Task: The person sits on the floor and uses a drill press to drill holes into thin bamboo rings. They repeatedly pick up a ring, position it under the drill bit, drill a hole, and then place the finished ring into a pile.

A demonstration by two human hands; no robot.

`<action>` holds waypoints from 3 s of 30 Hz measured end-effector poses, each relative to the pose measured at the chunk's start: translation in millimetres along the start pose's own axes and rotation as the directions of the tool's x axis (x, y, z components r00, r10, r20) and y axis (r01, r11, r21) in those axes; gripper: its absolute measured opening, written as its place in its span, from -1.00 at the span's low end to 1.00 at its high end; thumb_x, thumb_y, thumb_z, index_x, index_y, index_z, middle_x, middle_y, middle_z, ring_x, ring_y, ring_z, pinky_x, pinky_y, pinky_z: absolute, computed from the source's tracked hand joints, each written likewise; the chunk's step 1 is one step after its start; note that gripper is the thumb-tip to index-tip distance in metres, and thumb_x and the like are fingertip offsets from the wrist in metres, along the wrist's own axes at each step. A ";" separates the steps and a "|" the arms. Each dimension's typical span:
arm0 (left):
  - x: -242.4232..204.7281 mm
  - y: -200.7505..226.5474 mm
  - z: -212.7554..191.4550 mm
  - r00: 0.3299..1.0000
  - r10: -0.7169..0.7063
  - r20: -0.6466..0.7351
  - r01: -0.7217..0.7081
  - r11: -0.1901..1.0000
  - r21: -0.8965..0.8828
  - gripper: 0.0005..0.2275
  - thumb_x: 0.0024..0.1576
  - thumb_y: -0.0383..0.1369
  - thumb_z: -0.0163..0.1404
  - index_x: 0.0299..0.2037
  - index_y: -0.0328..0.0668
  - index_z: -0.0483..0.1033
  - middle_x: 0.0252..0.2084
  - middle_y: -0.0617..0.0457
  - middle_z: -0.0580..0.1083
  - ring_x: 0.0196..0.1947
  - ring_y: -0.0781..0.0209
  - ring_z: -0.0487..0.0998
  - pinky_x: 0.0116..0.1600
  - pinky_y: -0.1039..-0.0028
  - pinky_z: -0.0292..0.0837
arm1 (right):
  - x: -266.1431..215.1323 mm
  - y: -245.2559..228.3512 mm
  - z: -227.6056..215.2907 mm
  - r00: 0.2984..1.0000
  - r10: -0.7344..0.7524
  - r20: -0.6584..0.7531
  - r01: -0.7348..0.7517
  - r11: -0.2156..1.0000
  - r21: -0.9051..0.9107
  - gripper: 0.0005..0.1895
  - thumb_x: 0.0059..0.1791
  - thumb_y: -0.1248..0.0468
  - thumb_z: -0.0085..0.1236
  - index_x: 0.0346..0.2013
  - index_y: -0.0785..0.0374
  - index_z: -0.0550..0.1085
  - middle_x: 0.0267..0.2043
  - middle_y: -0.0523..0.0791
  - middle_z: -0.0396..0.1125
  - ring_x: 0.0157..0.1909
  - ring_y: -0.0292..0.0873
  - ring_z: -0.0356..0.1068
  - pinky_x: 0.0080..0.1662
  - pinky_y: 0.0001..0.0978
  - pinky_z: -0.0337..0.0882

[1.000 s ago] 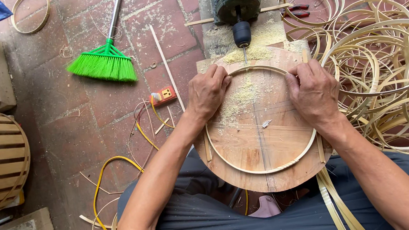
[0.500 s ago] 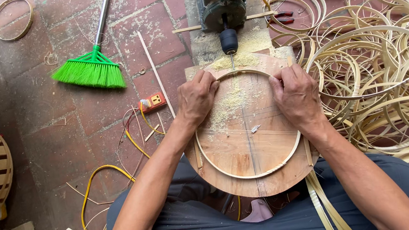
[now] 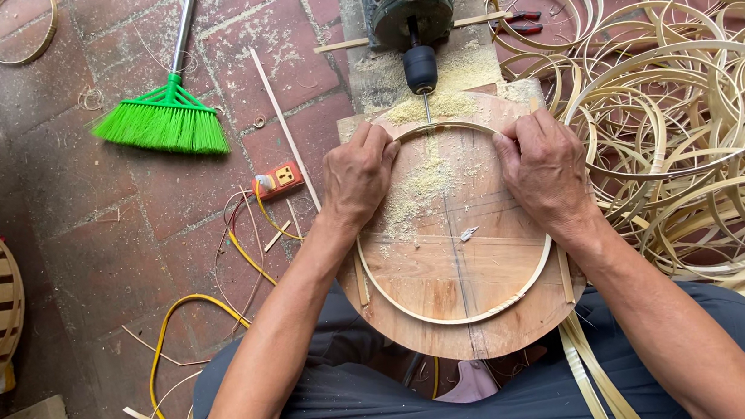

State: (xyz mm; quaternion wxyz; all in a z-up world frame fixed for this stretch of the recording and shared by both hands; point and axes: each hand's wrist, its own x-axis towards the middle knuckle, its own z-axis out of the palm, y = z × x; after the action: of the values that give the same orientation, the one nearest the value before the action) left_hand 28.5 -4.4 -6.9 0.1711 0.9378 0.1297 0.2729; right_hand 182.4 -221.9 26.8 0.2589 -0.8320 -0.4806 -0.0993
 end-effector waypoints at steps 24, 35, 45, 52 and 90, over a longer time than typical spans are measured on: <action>0.9 -5.9 10.8 0.998 -0.016 -0.056 0.017 1.000 0.025 -0.79 0.16 -0.32 0.15 -0.38 -0.21 0.38 -0.44 0.04 0.43 -0.63 0.22 0.43 -0.54 0.41 0.36 | -0.1 10.0 12.2 1.000 0.030 0.000 -0.030 0.999 -0.035 -0.83 0.03 0.32 0.27 -0.38 0.30 0.46 -0.40 -0.07 0.32 -0.41 -0.15 0.33 -0.34 -0.26 0.38; -29.6 14.9 -43.2 0.942 -0.227 0.246 0.229 0.973 0.020 -0.83 0.14 -0.31 0.09 -0.23 -0.23 0.46 -0.39 -0.19 0.54 -0.43 -0.20 0.57 -0.29 0.07 0.46 | -40.4 -9.1 -70.0 0.919 0.209 0.333 -0.165 0.974 -0.156 -0.14 -0.09 0.03 0.29 0.44 0.32 0.29 -0.15 0.06 0.45 -0.36 0.03 0.46 -0.37 -0.13 0.49; 15.3 23.7 -26.2 0.990 -0.042 0.136 0.044 0.999 -0.008 -0.66 0.02 -0.11 0.19 -0.26 -0.23 0.48 -0.32 -0.06 0.50 -0.43 -0.07 0.57 -0.35 0.16 0.46 | -6.0 -12.6 -40.1 0.976 0.049 0.214 -0.038 0.998 -0.056 -0.69 -0.03 0.18 0.22 -0.06 0.26 0.52 -0.28 0.01 0.43 -0.33 0.01 0.46 -0.29 -0.12 0.48; 0.0 2.8 -2.0 0.999 0.046 0.027 -0.047 0.998 0.039 -0.78 0.14 -0.29 0.19 -0.36 -0.19 0.41 -0.40 0.00 0.42 -0.51 0.06 0.49 -0.38 0.28 0.42 | -23.4 -5.4 -24.0 0.991 0.083 0.101 -0.077 0.995 -0.058 -0.88 0.07 0.27 0.20 -0.26 0.29 0.54 -0.27 -0.03 0.39 -0.35 -0.08 0.42 -0.32 -0.23 0.43; -9.6 6.4 -12.9 0.997 0.052 -0.051 -0.050 0.998 0.047 -0.82 0.21 -0.41 0.08 0.00 -0.12 0.58 -0.35 -0.02 0.45 -0.48 0.09 0.51 -0.38 0.31 0.46 | 1.5 1.9 3.2 0.998 -0.062 0.000 0.062 0.996 -0.057 -0.83 0.02 0.31 0.32 -0.36 0.28 0.48 -0.40 -0.08 0.32 -0.44 -0.15 0.32 -0.32 -0.27 0.37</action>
State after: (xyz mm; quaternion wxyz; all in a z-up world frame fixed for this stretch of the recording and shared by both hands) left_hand 14.4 -10.3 1.3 0.1391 0.9371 0.1162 0.2983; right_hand 184.5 -219.8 24.1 0.2323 -0.8235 -0.5030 -0.1218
